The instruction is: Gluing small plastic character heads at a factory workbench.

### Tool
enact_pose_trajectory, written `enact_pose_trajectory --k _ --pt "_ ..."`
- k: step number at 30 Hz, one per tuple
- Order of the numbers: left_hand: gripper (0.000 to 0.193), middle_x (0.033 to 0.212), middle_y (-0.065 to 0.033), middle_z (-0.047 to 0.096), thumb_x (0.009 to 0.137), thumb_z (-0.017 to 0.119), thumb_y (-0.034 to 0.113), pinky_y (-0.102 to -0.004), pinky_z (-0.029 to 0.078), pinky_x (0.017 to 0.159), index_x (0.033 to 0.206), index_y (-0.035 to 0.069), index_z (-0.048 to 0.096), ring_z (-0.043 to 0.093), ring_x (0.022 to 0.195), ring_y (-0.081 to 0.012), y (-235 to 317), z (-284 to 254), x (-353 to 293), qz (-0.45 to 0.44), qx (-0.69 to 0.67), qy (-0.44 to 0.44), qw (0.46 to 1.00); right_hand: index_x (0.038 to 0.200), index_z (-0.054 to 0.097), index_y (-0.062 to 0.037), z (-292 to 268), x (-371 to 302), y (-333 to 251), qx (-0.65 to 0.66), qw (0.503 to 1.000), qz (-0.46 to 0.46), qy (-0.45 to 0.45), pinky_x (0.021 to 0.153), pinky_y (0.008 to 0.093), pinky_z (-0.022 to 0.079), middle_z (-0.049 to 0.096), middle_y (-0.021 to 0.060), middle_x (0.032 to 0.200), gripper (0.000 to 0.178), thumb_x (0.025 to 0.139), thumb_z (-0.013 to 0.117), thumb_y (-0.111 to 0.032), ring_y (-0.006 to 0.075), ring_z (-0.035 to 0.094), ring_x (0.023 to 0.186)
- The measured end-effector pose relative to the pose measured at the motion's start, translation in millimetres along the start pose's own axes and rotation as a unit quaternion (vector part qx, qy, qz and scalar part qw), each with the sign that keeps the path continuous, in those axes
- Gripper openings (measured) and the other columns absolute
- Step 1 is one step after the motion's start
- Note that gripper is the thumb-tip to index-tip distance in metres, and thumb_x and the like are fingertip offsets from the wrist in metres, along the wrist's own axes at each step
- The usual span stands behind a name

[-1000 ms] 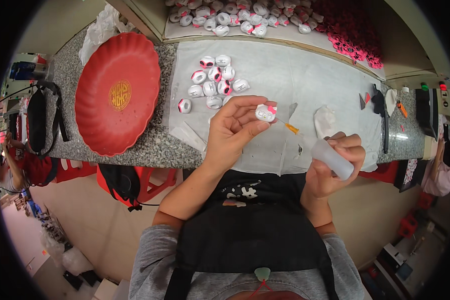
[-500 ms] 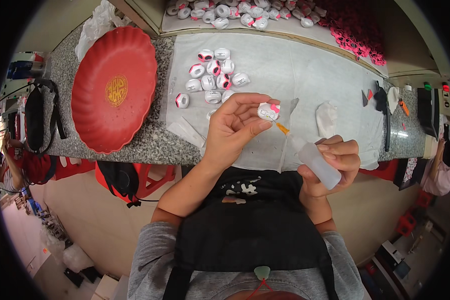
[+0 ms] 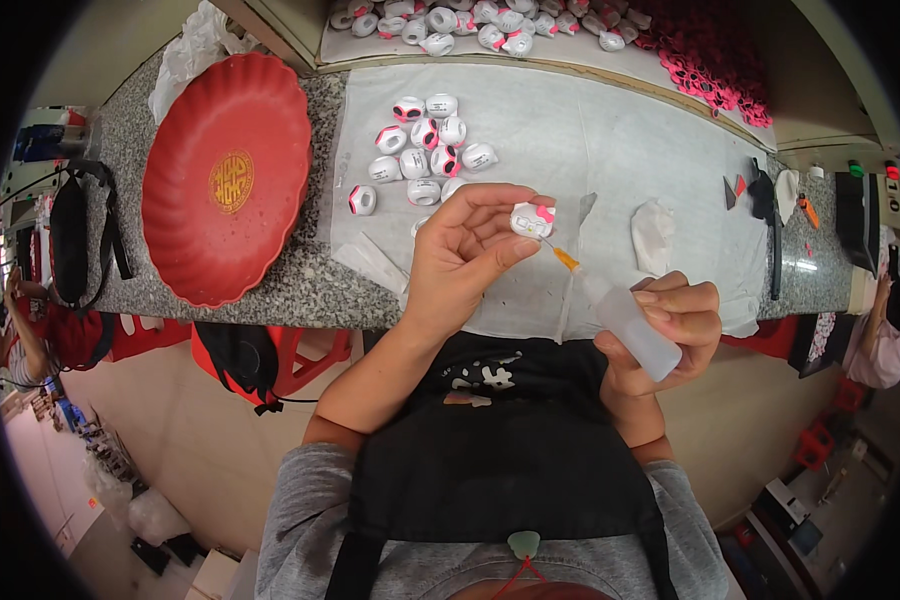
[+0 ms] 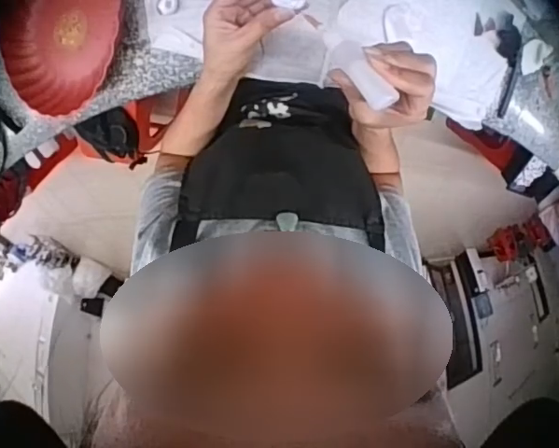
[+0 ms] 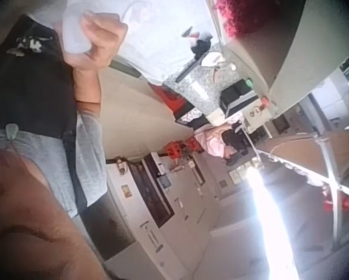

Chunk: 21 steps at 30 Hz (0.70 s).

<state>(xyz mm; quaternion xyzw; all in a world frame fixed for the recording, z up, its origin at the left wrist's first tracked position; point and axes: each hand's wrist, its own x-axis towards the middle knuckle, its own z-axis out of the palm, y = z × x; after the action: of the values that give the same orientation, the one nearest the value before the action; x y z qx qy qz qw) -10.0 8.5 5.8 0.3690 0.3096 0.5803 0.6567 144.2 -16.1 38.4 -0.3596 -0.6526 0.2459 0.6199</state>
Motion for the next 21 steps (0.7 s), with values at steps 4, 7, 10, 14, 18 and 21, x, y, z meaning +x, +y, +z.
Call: enact_pose_trajectory --k 4,7,10,14,18,21 --pt "0.03 0.097 -0.0172 0.05 0.069 0.051 -0.008 -0.0341 0.043 0.079 0.097 -0.003 0.042 0.05 0.09 -0.0194 1.6 0.0 -0.2 -0.003 -0.008 -0.003 1.0 0.076 0.043 -0.0067 -1.0 -0.5 0.1 -0.006 1.0 -0.004 0.013 0.049 0.0219 0.04 0.045 0.0057 0.073 0.039 0.053 0.074 -0.011 0.0128 0.044 0.055" --pt "0.031 0.097 -0.0176 0.05 0.068 0.052 -0.007 -0.0324 0.043 0.078 0.097 -0.003 0.042 0.051 0.09 -0.0187 0.6 -0.3 -0.5 -0.001 -0.003 -0.009 1.0 0.076 0.042 -0.0066 -1.6 -1.6 1.8 -0.024 1.0 -0.011 0.01 0.05 0.0222 0.04 0.045 0.0058 0.073 0.039 0.052 0.074 -0.011 0.0128 0.045 0.056" --pt "0.031 0.097 -0.0172 0.05 0.068 0.053 -0.007 -0.0302 0.042 0.079 0.097 -0.003 0.043 0.05 0.091 -0.0185 1.6 -0.3 -1.3 -0.01 0.004 -0.012 1.0 0.077 0.042 -0.0065 -0.8 -2.5 3.1 -0.022 1.0 -0.014 0.01 0.05 0.0226 0.041 0.045 0.006 0.074 0.039 0.053 0.073 -0.01 0.0129 0.045 0.056" --pt "0.031 0.096 -0.0111 0.051 0.069 0.053 -0.008 -0.0232 0.042 0.076 0.098 -0.004 0.044 0.05 0.089 -0.0137 1.2 1.5 -1.1 0.005 -0.013 -0.019 1.0 0.077 0.043 -0.0064 -0.3 -1.9 3.0 -0.012 1.0 -0.017 0.005 0.05 0.023 0.041 0.045 0.006 0.074 0.039 0.053 0.073 -0.01 0.0131 0.045 0.056" --pt "0.031 0.096 -0.0107 0.05 0.069 0.053 -0.008 -0.0233 0.042 0.076 0.098 -0.003 0.044 0.05 0.089 -0.0137 0.4 1.8 -1.1 0.003 -0.013 -0.019 1.0 0.077 0.043 -0.0064 -0.3 -2.0 2.5 -0.004 1.0 -0.018 0.001 0.05 0.0229 0.041 0.045 0.006 0.074 0.039 0.052 0.073 -0.008 0.0133 0.045 0.056" --pt "0.031 0.096 -0.0102 0.05 0.069 0.054 -0.007 -0.0235 0.042 0.076 0.098 -0.003 0.044 0.05 0.089 -0.0136 -0.2 1.7 -1.6 0.005 -0.007 -0.017 1.0 0.077 0.043 -0.0065 -0.7 -1.9 2.5 -0.008 1.0 -0.021 -0.008 0.05 0.0227 0.041 0.045 0.0059 0.074 0.039 0.052 0.073 -0.008 0.0133 0.045 0.055"
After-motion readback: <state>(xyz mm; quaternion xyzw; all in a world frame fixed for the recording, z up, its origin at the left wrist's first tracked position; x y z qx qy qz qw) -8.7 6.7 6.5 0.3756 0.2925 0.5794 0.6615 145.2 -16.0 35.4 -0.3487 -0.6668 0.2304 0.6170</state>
